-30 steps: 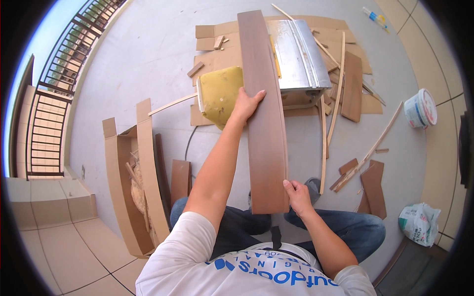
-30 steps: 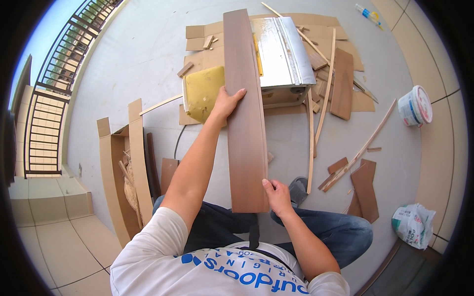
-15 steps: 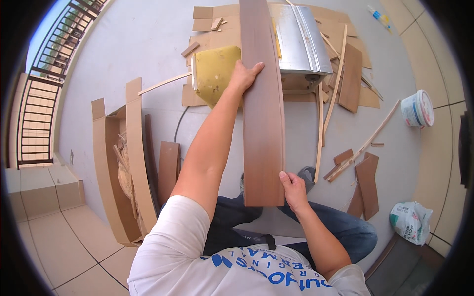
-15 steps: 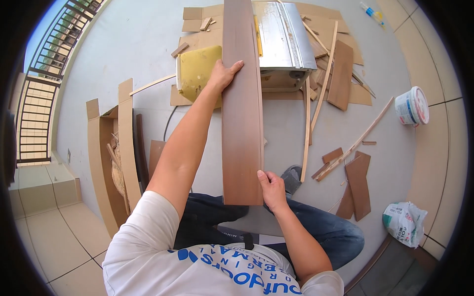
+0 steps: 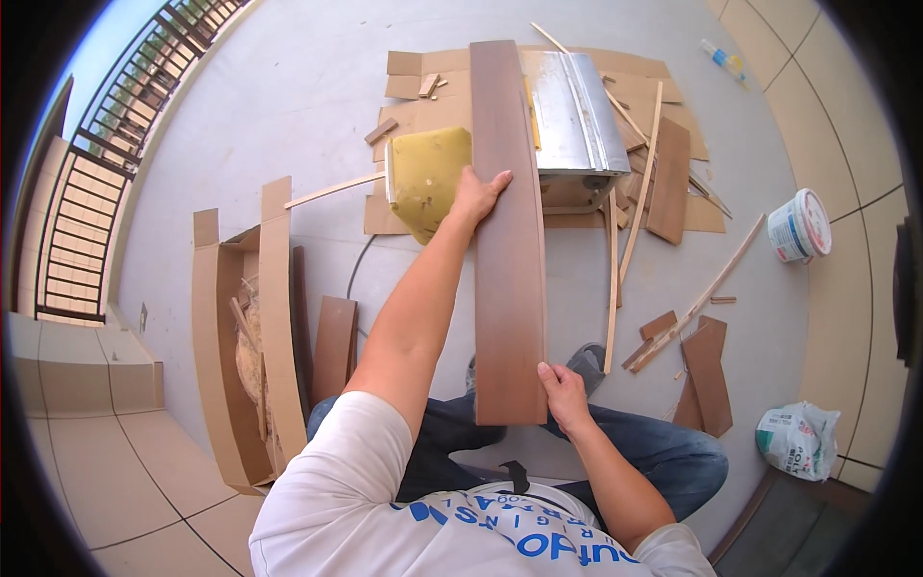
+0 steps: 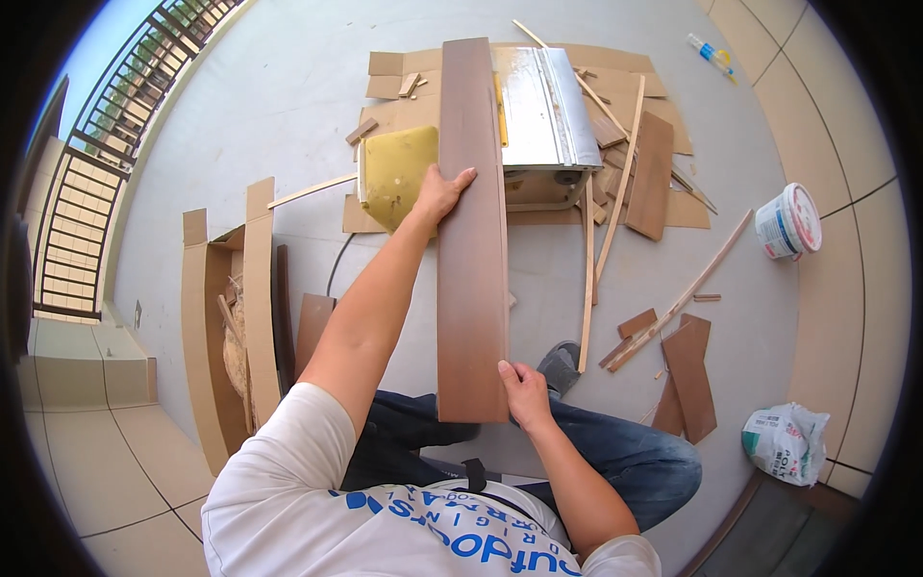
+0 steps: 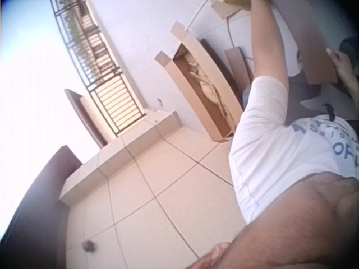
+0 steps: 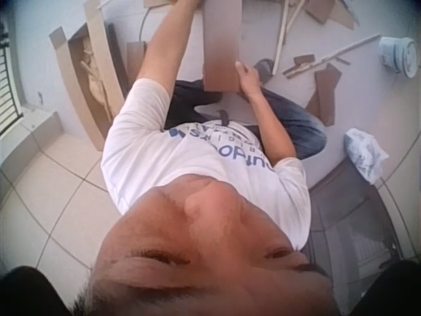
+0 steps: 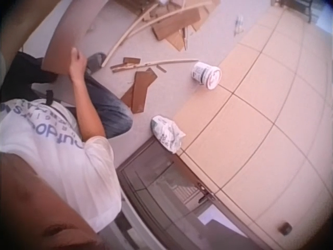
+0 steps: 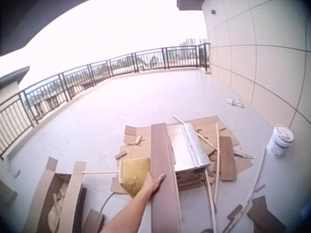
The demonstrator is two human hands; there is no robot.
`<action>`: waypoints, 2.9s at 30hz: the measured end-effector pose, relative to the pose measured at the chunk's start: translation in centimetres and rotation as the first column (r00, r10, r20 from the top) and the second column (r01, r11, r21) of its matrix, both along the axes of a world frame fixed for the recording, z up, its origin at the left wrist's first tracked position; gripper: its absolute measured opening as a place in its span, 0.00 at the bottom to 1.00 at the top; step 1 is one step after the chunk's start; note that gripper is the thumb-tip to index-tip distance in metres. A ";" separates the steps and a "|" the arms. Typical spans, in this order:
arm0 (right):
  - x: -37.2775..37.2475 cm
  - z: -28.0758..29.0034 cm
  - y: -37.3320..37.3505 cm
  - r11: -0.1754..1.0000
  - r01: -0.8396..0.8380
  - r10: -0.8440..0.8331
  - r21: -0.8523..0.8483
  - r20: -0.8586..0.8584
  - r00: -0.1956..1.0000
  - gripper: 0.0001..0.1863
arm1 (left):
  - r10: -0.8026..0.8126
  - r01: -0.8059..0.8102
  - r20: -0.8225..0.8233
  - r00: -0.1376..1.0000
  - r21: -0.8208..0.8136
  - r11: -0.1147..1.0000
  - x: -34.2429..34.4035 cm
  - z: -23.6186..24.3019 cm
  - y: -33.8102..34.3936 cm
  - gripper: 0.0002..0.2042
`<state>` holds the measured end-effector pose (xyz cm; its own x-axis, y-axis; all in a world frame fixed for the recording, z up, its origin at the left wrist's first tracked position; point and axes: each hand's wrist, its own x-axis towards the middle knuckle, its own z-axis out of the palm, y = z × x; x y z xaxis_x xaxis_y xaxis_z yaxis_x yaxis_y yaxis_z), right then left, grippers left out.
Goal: The person uses a table saw to cut a wooden plank, applies sealant from a tube onto the back of a plank, and then positions the plank onto the floor alongside others.
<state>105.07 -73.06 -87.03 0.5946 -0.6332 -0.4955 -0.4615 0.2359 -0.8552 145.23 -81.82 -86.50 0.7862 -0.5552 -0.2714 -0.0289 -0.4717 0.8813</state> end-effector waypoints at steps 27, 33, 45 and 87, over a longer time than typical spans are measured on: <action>-4.3 -1.6 3.4 0.999 -0.020 0.020 -0.041 0.003 1.000 0.28 | -0.010 0.009 0.014 1.000 0.034 0.999 -4.3 1.5 3.5 0.41; -4.9 -1.2 4.1 0.998 -0.029 0.028 -0.052 -0.016 0.999 0.27 | -0.011 0.008 0.047 0.999 0.048 0.999 -4.9 1.2 4.3 0.42; -6.7 -1.7 5.6 0.998 -0.048 0.046 -0.049 -0.047 0.998 0.25 | -0.021 0.020 0.033 0.999 0.045 0.999 -6.1 0.6 5.7 0.42; -8.6 -0.6 7.4 0.997 -0.055 0.060 0.047 -0.112 0.992 0.24 | -0.012 0.015 -0.075 0.997 0.051 0.999 -8.7 2.3 7.4 0.42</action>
